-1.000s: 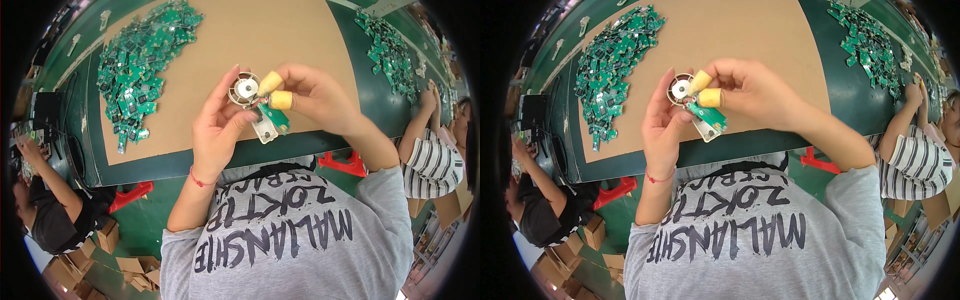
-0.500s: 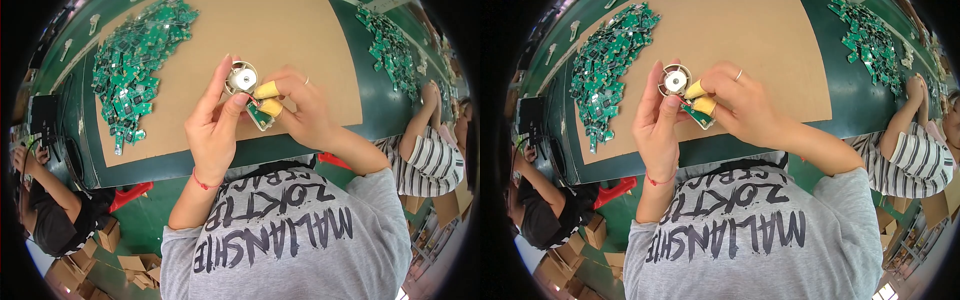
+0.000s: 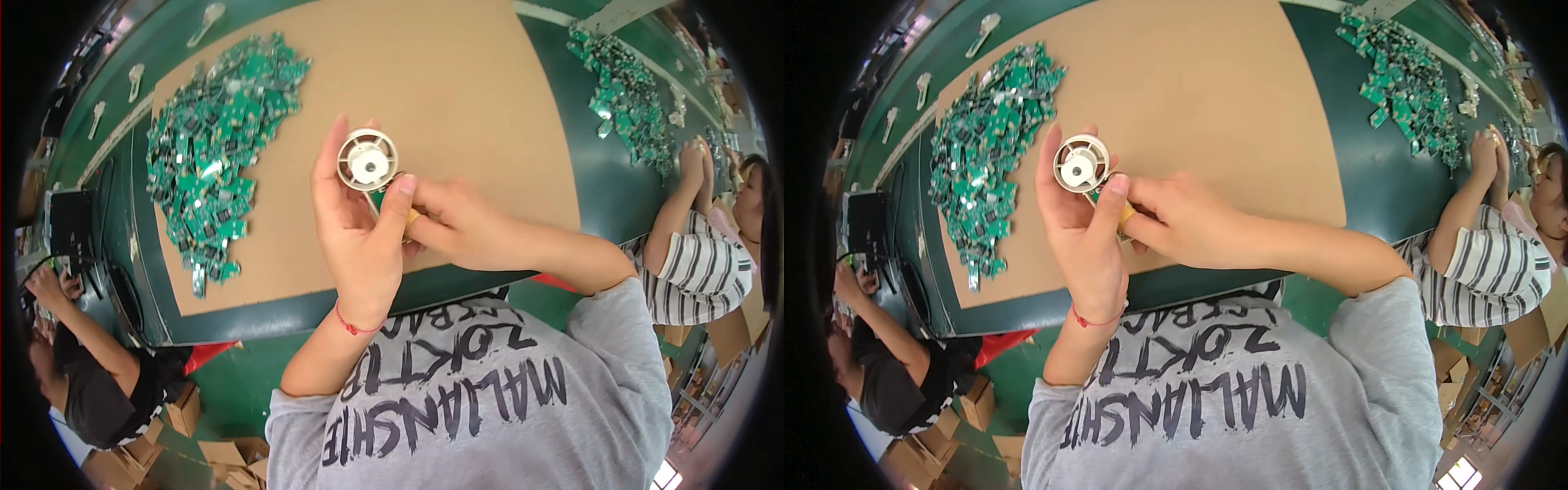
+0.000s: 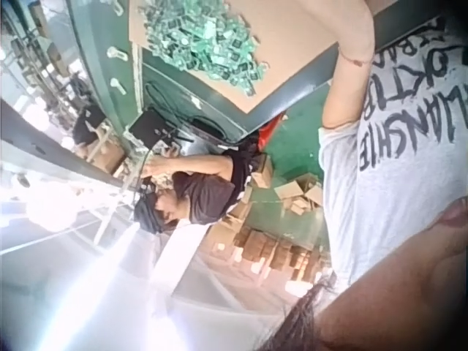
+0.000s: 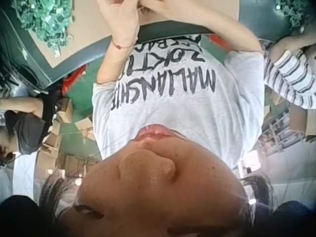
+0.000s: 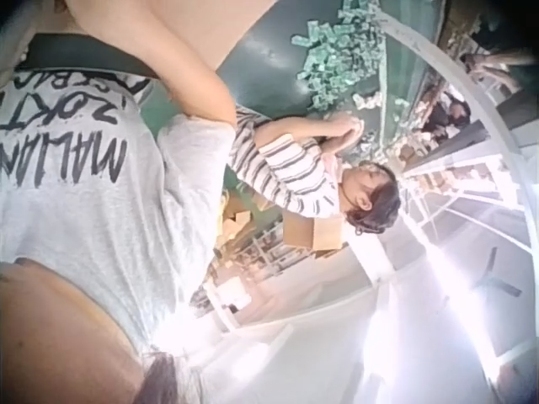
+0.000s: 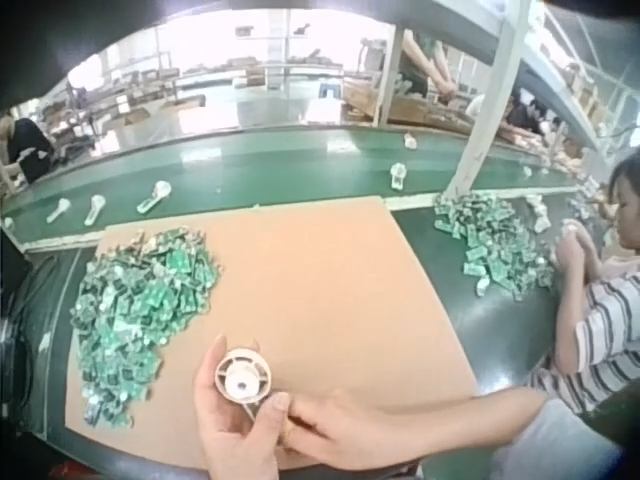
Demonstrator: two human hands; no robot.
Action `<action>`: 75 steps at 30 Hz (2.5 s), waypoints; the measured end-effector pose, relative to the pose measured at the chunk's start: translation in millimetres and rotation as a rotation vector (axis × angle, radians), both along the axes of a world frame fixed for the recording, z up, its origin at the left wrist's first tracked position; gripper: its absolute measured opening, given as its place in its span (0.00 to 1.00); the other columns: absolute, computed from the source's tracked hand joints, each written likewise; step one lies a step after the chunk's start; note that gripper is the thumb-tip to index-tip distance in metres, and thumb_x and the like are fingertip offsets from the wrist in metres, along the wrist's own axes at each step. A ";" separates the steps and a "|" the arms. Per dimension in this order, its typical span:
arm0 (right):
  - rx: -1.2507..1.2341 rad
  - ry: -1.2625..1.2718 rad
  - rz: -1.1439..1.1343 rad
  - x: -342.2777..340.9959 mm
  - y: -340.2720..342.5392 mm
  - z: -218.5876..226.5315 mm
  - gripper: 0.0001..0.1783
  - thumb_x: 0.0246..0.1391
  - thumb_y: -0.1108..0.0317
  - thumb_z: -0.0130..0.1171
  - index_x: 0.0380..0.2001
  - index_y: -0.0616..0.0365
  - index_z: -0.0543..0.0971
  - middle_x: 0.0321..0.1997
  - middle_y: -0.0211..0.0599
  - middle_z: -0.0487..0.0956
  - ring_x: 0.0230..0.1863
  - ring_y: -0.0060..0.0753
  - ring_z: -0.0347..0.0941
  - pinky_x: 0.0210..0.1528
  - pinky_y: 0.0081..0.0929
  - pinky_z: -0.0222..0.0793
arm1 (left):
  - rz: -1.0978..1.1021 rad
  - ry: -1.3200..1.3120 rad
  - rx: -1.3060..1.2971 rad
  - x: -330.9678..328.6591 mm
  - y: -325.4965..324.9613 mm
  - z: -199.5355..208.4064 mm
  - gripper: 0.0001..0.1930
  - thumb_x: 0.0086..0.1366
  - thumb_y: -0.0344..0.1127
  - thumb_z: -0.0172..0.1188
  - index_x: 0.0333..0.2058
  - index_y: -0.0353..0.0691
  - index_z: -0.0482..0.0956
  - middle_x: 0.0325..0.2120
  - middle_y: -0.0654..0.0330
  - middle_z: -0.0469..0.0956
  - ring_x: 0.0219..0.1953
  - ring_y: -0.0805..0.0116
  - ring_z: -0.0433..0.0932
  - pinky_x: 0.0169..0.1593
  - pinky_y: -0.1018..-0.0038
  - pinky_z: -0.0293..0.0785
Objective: The person assembles electronic components by hand, fitting printed circuit boards and small motors into plastic housings.
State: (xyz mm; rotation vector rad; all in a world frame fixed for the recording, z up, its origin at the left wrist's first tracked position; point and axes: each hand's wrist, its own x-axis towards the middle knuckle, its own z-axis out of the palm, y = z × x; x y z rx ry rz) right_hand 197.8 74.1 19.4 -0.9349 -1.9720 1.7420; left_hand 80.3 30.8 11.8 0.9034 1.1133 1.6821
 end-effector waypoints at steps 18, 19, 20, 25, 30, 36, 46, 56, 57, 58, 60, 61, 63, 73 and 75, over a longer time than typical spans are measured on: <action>0.682 -0.860 -0.262 -90.3 351.8 -32.1 0.19 0.52 0.57 0.42 0.40 0.54 0.76 0.38 0.43 0.77 0.41 0.45 0.73 0.42 0.39 0.68 | -0.196 0.037 -0.284 -31.0 13.8 -8.6 0.26 0.61 0.28 0.48 0.58 0.37 0.54 0.57 0.56 0.54 0.58 0.64 0.58 0.57 0.70 0.56; 0.783 -0.784 -0.345 -81.0 363.4 -35.2 0.19 0.52 0.57 0.43 0.41 0.54 0.75 0.38 0.43 0.77 0.41 0.46 0.73 0.42 0.41 0.68 | -0.186 0.048 -0.303 -30.8 13.8 -11.1 0.24 0.61 0.28 0.48 0.57 0.36 0.56 0.55 0.56 0.58 0.54 0.67 0.62 0.54 0.73 0.59; 0.839 -0.749 -0.534 -63.5 374.9 -36.3 0.18 0.52 0.56 0.45 0.36 0.56 0.76 0.36 0.45 0.78 0.40 0.49 0.73 0.41 0.43 0.69 | -0.174 0.061 -0.323 -30.8 14.4 -13.0 0.22 0.61 0.27 0.48 0.55 0.35 0.59 0.52 0.57 0.62 0.50 0.70 0.65 0.50 0.76 0.62; 1.090 -0.809 -1.098 127.9 473.2 -54.4 0.21 0.47 0.52 0.54 0.36 0.58 0.75 0.44 0.48 0.73 0.47 0.50 0.68 0.45 0.43 0.68 | -0.380 0.074 -0.477 -22.4 18.8 -13.5 0.10 0.63 0.29 0.48 0.41 0.35 0.73 0.26 0.64 0.74 0.22 0.82 0.67 0.24 0.85 0.63; 0.506 -1.056 -1.228 179.9 479.5 -96.3 0.43 0.44 0.42 0.55 0.56 0.63 0.62 0.59 0.44 0.64 0.60 0.42 0.58 0.60 0.38 0.54 | -0.483 0.571 -0.338 -24.0 31.2 -17.9 0.06 0.56 0.25 0.53 0.32 0.37 0.78 0.22 0.57 0.75 0.23 0.65 0.72 0.28 0.75 0.68; 1.140 -0.865 -0.996 226.0 572.8 -108.5 0.47 0.44 0.39 0.53 0.61 0.57 0.54 0.67 0.44 0.48 0.65 0.46 0.47 0.62 0.38 0.50 | -0.471 0.588 -0.176 -23.6 27.6 -21.4 0.06 0.54 0.24 0.56 0.33 0.35 0.77 0.24 0.54 0.75 0.26 0.60 0.75 0.30 0.72 0.71; 1.111 -0.665 -0.925 190.6 479.6 -87.5 0.16 0.42 0.66 0.59 0.35 0.61 0.70 0.36 0.46 0.74 0.41 0.47 0.69 0.44 0.37 0.66 | -0.500 0.625 -0.373 -11.2 33.6 -12.6 0.06 0.56 0.25 0.54 0.33 0.38 0.77 0.24 0.58 0.75 0.27 0.65 0.74 0.31 0.75 0.69; 1.103 -0.168 0.006 57.1 155.9 -28.3 0.15 0.37 0.80 0.53 0.33 0.58 0.73 0.34 0.35 0.73 0.39 0.39 0.69 0.47 0.31 0.65 | -0.190 0.994 -0.061 -20.4 7.8 -2.9 0.07 0.56 0.31 0.56 0.34 0.38 0.76 0.30 0.54 0.73 0.35 0.55 0.73 0.39 0.65 0.70; 1.126 -0.121 0.054 47.0 122.4 -36.7 0.15 0.36 0.79 0.53 0.32 0.56 0.73 0.33 0.34 0.71 0.40 0.39 0.68 0.49 0.34 0.63 | -0.134 1.121 -0.109 -36.0 6.9 -3.1 0.08 0.56 0.31 0.56 0.35 0.38 0.75 0.32 0.53 0.73 0.38 0.54 0.72 0.42 0.65 0.68; 1.112 -0.145 0.166 43.7 96.3 -38.3 0.13 0.37 0.78 0.54 0.31 0.55 0.73 0.33 0.33 0.71 0.41 0.36 0.67 0.52 0.37 0.61 | -0.071 1.242 -0.148 -50.9 7.9 -1.7 0.08 0.56 0.30 0.56 0.36 0.38 0.75 0.34 0.53 0.73 0.40 0.54 0.71 0.45 0.64 0.67; 1.112 -0.183 0.247 43.7 61.0 -38.1 0.11 0.38 0.77 0.56 0.30 0.54 0.73 0.33 0.31 0.70 0.43 0.33 0.66 0.54 0.40 0.58 | 0.054 1.509 -0.083 -85.2 29.9 -0.6 0.10 0.56 0.31 0.55 0.38 0.38 0.75 0.38 0.52 0.72 0.44 0.53 0.69 0.49 0.65 0.64; 1.076 -0.164 0.258 41.4 48.7 -37.6 0.10 0.39 0.75 0.57 0.29 0.54 0.73 0.33 0.30 0.70 0.42 0.32 0.66 0.56 0.41 0.56 | 0.123 1.553 -0.002 -101.3 47.6 -0.2 0.12 0.57 0.32 0.55 0.41 0.39 0.74 0.41 0.52 0.71 0.47 0.53 0.67 0.50 0.64 0.63; 1.059 -0.129 0.270 35.9 33.0 -35.0 0.09 0.40 0.73 0.58 0.29 0.53 0.73 0.33 0.29 0.69 0.42 0.30 0.66 0.57 0.43 0.54 | 0.240 1.701 0.127 -132.8 85.2 -2.7 0.17 0.60 0.38 0.52 0.47 0.41 0.70 0.48 0.52 0.68 0.52 0.52 0.64 0.54 0.61 0.60; 0.965 -0.131 0.247 41.4 8.4 -35.9 0.09 0.40 0.72 0.59 0.28 0.55 0.73 0.34 0.31 0.70 0.42 0.33 0.67 0.59 0.43 0.54 | -0.176 1.717 0.164 -106.9 61.6 -31.4 0.22 0.58 0.46 0.55 0.51 0.50 0.68 0.58 0.58 0.58 0.61 0.53 0.54 0.60 0.55 0.50; 0.962 -0.142 0.234 39.9 7.8 -36.6 0.09 0.41 0.70 0.57 0.30 0.54 0.74 0.33 0.30 0.69 0.42 0.32 0.66 0.59 0.43 0.53 | -0.261 1.604 0.116 -109.9 46.5 -24.1 0.20 0.56 0.41 0.58 0.48 0.49 0.71 0.58 0.58 0.58 0.61 0.54 0.54 0.61 0.54 0.49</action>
